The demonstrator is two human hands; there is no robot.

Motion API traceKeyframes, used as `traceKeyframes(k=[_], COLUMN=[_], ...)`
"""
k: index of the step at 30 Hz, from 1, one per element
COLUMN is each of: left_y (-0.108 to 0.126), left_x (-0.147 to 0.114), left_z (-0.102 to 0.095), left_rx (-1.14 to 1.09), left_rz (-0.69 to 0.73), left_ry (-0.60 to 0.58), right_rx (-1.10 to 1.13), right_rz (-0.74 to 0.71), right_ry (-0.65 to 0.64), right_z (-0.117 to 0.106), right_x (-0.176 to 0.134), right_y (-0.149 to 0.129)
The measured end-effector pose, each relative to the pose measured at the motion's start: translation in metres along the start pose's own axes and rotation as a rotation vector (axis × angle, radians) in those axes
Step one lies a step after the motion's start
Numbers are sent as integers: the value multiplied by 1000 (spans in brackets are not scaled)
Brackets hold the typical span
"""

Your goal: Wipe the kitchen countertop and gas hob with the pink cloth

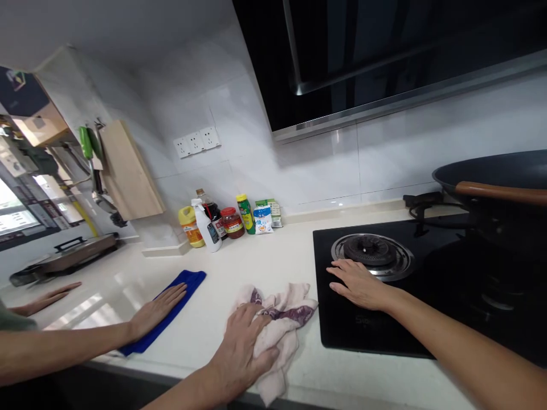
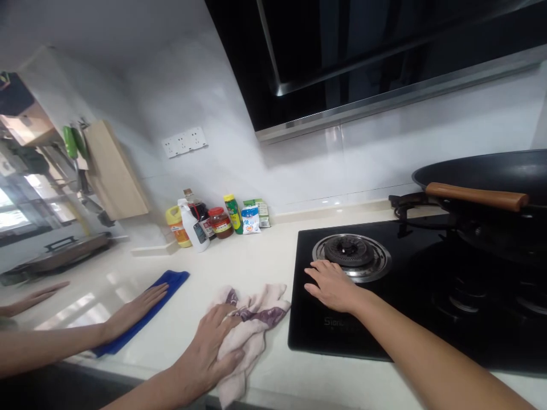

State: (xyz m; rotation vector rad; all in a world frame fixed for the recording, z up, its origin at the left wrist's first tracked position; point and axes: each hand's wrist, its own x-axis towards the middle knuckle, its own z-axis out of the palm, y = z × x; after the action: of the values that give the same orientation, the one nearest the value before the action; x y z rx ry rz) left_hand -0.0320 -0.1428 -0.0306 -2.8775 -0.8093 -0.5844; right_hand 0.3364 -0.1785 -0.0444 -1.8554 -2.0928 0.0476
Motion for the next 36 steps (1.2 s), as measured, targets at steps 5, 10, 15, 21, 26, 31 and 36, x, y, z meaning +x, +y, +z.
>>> traceKeyframes(k=[5, 10, 15, 21, 26, 31, 36], left_y=[-20, -48, -57, -43, -34, -33, -28], left_x=[10, 54, 117, 199, 259, 292, 281], left_z=[0, 21, 43, 74, 103, 118, 116], left_rx=[42, 148, 244, 218, 172, 133, 144], left_rz=[-112, -286, -439, -517, -541, -585, -554], left_ry=[-13, 2, -39, -32, -16, -47, -43], right_rx=[-17, -14, 10, 38, 34, 23, 21], right_rz=[20, 24, 29, 26, 7, 1, -13], right_ry=[2, -6, -34, -30, -4, -5, 15], right_z=[2, -2, -8, -16, -20, -21, -18], right_x=[0, 0, 0, 0, 0, 1, 2], right_y=[-3, -6, -8, -10, -11, -10, -8])
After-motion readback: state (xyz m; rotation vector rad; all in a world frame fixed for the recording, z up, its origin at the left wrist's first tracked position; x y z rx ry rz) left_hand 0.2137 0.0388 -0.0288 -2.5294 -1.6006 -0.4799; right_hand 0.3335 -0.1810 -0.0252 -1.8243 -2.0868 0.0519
